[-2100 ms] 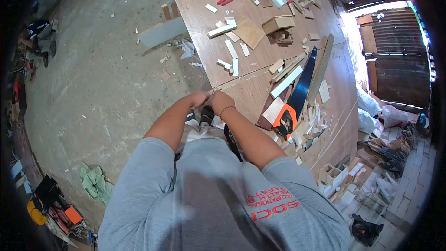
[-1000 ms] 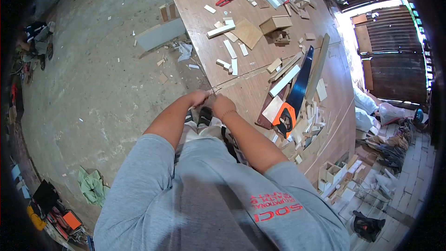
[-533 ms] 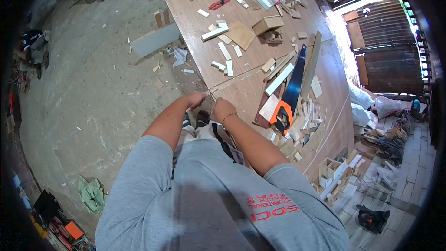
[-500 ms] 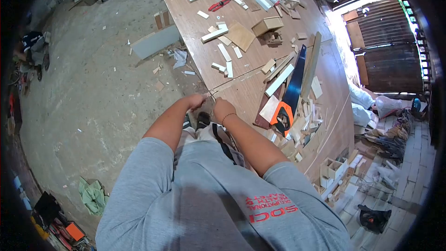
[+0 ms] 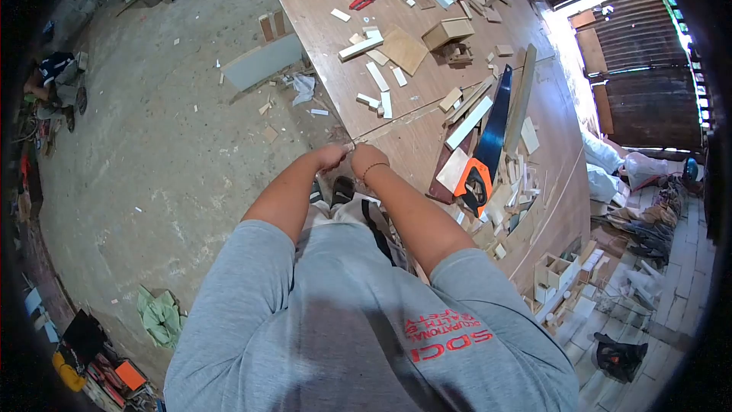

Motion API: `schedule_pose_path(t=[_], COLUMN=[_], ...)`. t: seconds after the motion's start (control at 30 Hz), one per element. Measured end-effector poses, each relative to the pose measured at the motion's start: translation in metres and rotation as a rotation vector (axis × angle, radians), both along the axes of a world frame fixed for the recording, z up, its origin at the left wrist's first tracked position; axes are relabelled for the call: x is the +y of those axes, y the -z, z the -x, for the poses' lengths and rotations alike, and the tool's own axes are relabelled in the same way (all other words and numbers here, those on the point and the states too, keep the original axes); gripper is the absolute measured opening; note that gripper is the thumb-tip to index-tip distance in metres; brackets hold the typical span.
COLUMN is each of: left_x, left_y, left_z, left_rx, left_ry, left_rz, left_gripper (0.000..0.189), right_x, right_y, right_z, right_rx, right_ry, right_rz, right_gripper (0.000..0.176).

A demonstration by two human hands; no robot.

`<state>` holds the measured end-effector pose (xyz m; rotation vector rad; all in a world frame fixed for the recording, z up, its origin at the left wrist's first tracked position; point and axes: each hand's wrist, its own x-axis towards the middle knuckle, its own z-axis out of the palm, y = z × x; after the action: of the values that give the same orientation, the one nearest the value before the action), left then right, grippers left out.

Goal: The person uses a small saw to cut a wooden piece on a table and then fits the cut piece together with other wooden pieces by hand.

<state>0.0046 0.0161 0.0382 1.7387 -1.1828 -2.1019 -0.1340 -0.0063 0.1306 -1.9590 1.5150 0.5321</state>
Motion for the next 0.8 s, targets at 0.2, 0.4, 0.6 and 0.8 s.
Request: schedule_pose_path(t=[0.2,0.4,0.6,0.8], left_x=[0.0,0.0,-0.006,-0.007], left_y=[-0.016,-0.011,0.004,0.008], left_z=[0.0,-0.002,-0.002,-0.007], left_rx=[0.006,0.023,-0.002,0.062], left_ry=[-0.006,-0.06,-0.041,0.001], left_rz=[-0.015,0.033,0.021,-0.045], left_gripper=[0.048,0.037,0.043,0.049], right_x=[0.02,0.004,0.009,0.027], right_y=[-0.018,-0.002,-0.006,-0.004], right_z=[0.012,-0.005,0.017,0.019], right_rx=[-0.013,-0.014,0.023,-0.001], right_ry=[0.045,-0.032,0.054,0.001], right_rz=[0.007,-0.039,0.007,0.079], right_gripper=[0.027,0.027,0.027,0.026])
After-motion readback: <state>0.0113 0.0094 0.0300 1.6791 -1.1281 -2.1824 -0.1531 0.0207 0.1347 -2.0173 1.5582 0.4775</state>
